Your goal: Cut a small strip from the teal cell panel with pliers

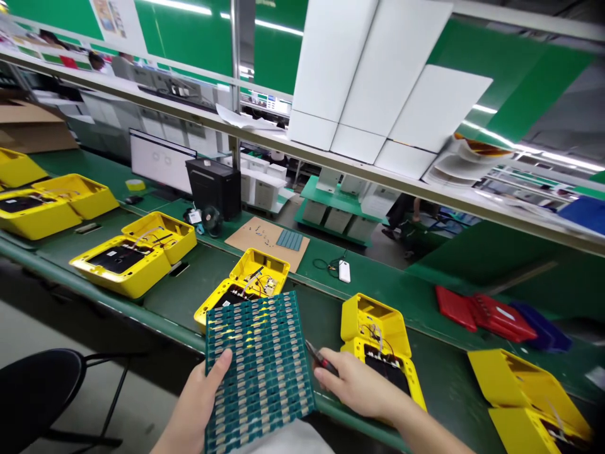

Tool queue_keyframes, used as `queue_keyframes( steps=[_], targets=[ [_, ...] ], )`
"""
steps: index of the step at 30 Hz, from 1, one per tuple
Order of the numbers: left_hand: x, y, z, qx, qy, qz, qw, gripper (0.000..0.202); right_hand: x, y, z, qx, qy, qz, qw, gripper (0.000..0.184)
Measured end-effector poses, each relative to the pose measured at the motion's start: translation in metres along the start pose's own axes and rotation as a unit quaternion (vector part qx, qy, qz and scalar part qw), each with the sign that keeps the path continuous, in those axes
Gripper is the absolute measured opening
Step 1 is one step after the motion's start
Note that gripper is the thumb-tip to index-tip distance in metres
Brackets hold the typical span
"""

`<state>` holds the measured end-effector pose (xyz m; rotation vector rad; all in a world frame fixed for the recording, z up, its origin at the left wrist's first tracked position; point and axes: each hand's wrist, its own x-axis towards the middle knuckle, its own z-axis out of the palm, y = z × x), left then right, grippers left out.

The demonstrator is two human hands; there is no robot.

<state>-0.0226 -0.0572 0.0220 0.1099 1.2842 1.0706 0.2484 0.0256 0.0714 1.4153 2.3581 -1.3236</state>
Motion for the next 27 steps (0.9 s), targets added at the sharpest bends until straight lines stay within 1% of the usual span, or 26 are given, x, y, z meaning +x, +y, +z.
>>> queue_keyframes(
  steps=[4, 12, 17, 21, 25, 27],
  targets=[
    [-0.003, 0.003, -0.002, -0.017, 0.01, -0.007, 1.0, 0.053, 0.003, -0.006, -0.001, -0.019, -0.008, 0.0, 1.0, 0.033],
    [-0.003, 0.008, -0.004, -0.028, -0.001, -0.001, 1.0, 0.051, 0.007, -0.015, 0.0, -0.032, 0.008, 0.0, 0.999, 0.033],
    [0.0, 0.007, -0.009, -0.034, -0.011, -0.003, 0.999, 0.049, 0.009, -0.017, 0.002, -0.05, 0.012, -0.001, 0.999, 0.033],
    [0.001, 0.01, -0.009, -0.063, -0.046, -0.004, 0.997, 0.05, 0.011, -0.02, 0.003, -0.024, -0.012, -0.019, 0.999, 0.032],
    [0.0, 0.015, -0.004, -0.092, -0.035, 0.001, 0.995, 0.05, 0.012, -0.025, 0.004, 0.046, -0.05, -0.056, 0.996, 0.027],
    [0.004, 0.015, -0.005, -0.1, -0.048, 0.008, 0.994, 0.052, 0.014, -0.027, 0.006, 0.097, -0.07, -0.074, 0.99, 0.026]
  ],
)
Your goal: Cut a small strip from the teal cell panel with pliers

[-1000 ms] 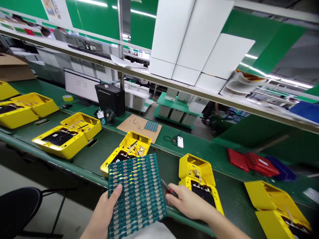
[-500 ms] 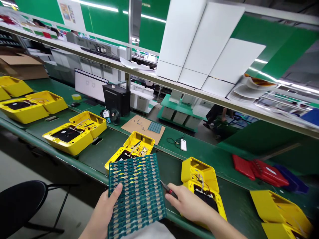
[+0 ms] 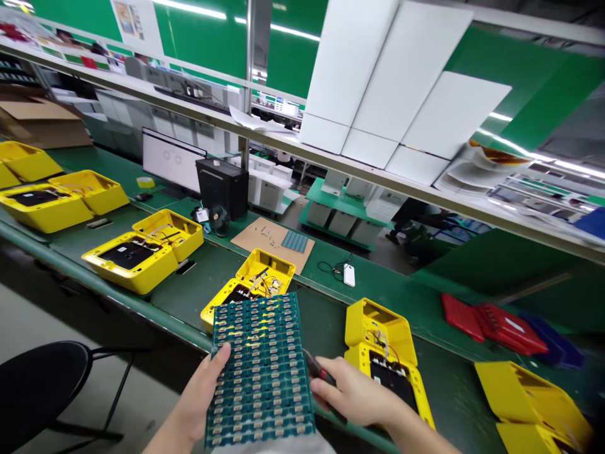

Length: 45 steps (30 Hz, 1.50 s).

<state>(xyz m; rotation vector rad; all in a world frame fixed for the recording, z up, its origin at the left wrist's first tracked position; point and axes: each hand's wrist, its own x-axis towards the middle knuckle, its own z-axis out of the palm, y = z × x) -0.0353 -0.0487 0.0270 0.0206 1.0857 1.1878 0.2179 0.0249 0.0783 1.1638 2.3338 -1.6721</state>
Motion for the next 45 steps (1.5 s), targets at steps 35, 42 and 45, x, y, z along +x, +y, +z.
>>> queue_keyframes(
  steps=[35, 42, 45],
  targets=[
    [0.003, 0.021, 0.006, 0.085, 0.029, -0.009, 0.996, 0.044, 0.014, -0.001, -0.006, -0.123, 0.157, 0.079, 0.977, 0.03],
    [0.013, 0.013, -0.007, -0.033, -0.059, -0.049, 0.997, 0.06, 0.01, -0.008, -0.005, 0.009, 0.08, 0.023, 0.997, 0.027],
    [0.016, 0.009, -0.011, -0.065, -0.102, -0.063, 0.991, 0.064, 0.01, -0.009, -0.002, 0.107, 0.047, -0.009, 0.993, 0.025]
  ],
)
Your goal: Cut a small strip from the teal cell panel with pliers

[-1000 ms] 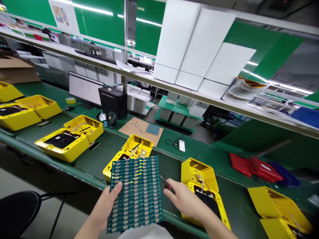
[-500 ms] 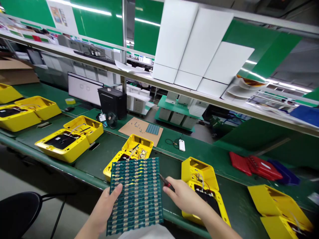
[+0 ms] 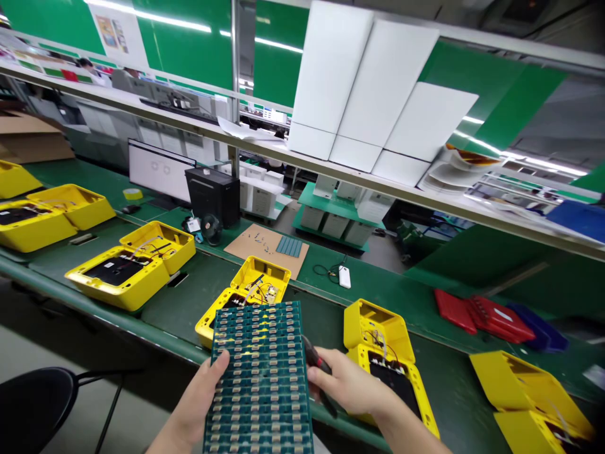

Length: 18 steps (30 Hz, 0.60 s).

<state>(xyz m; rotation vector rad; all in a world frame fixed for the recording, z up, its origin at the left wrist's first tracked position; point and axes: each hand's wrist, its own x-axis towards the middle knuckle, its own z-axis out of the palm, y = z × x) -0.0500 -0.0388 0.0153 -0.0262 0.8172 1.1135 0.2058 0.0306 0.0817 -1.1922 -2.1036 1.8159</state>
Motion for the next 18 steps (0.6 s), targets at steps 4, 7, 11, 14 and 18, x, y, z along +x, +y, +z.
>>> queue_keyframes(
  steps=[4, 7, 11, 14, 18],
  targets=[
    [0.001, -0.001, 0.0, -0.009, -0.002, -0.003, 1.0, 0.066, 0.002, 0.005, 0.002, 0.097, -0.036, -0.022, 0.994, 0.033],
    [-0.002, 0.003, 0.007, 0.019, 0.037, 0.014, 0.999, 0.065, 0.004, 0.006, -0.004, -0.011, 0.007, 0.004, 1.0, 0.03],
    [-0.01, 0.01, 0.015, 0.094, 0.094, 0.005, 0.991, 0.064, 0.003, 0.0, -0.014, -0.18, 0.124, 0.038, 0.975, 0.025],
    [-0.012, 0.01, 0.016, 0.121, 0.11, 0.019, 0.986, 0.063, 0.002, -0.005, -0.016, -0.184, 0.128, 0.043, 0.974, 0.025],
    [-0.012, 0.006, 0.011, 0.127, 0.101, 0.024, 0.986, 0.057, 0.003, -0.007, -0.015, -0.2, 0.13, 0.045, 0.97, 0.025]
  ],
)
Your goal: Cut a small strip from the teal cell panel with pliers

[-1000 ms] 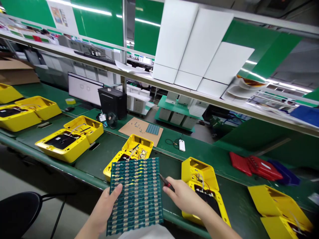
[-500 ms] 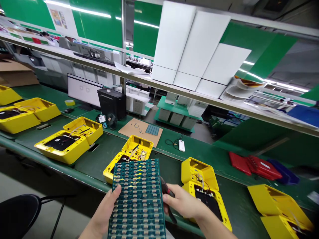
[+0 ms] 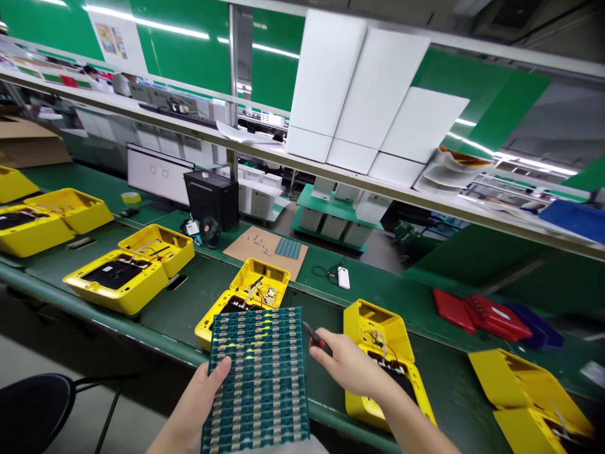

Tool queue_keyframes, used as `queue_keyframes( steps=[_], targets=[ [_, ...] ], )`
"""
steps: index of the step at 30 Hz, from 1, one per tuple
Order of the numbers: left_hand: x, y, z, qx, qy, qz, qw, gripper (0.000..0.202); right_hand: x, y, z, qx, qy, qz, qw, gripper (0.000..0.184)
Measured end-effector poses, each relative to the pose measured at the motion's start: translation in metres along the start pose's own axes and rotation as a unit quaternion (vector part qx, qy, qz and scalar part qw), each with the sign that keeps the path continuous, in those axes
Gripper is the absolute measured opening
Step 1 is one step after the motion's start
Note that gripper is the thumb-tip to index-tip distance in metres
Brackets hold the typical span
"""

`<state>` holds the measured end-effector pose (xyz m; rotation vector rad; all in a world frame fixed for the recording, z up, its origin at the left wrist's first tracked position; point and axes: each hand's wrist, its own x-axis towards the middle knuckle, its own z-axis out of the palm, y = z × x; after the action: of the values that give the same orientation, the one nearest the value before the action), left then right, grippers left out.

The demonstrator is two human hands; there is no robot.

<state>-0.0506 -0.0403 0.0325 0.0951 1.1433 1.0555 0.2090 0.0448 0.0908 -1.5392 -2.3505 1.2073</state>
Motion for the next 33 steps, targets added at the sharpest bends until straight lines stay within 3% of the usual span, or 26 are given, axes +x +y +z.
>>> queue_keyframes(
  steps=[13, 17, 23, 33],
  targets=[
    [-0.011, 0.001, 0.011, 0.049, 0.045, 0.031, 0.997, 0.043, -0.001, 0.001, 0.006, -0.019, 0.008, -0.006, 1.0, 0.026],
    [-0.006, -0.001, 0.003, 0.043, 0.024, 0.031, 0.998, 0.047, -0.002, 0.001, 0.005, -0.018, 0.013, -0.002, 1.0, 0.026],
    [0.002, -0.001, -0.014, 0.019, -0.026, -0.023, 0.999, 0.059, -0.003, 0.001, 0.009, -0.028, 0.009, -0.007, 1.0, 0.027],
    [0.001, -0.003, -0.018, 0.035, -0.026, -0.003, 0.999, 0.058, -0.003, 0.001, 0.012, -0.039, 0.018, 0.0, 0.999, 0.028]
  ],
)
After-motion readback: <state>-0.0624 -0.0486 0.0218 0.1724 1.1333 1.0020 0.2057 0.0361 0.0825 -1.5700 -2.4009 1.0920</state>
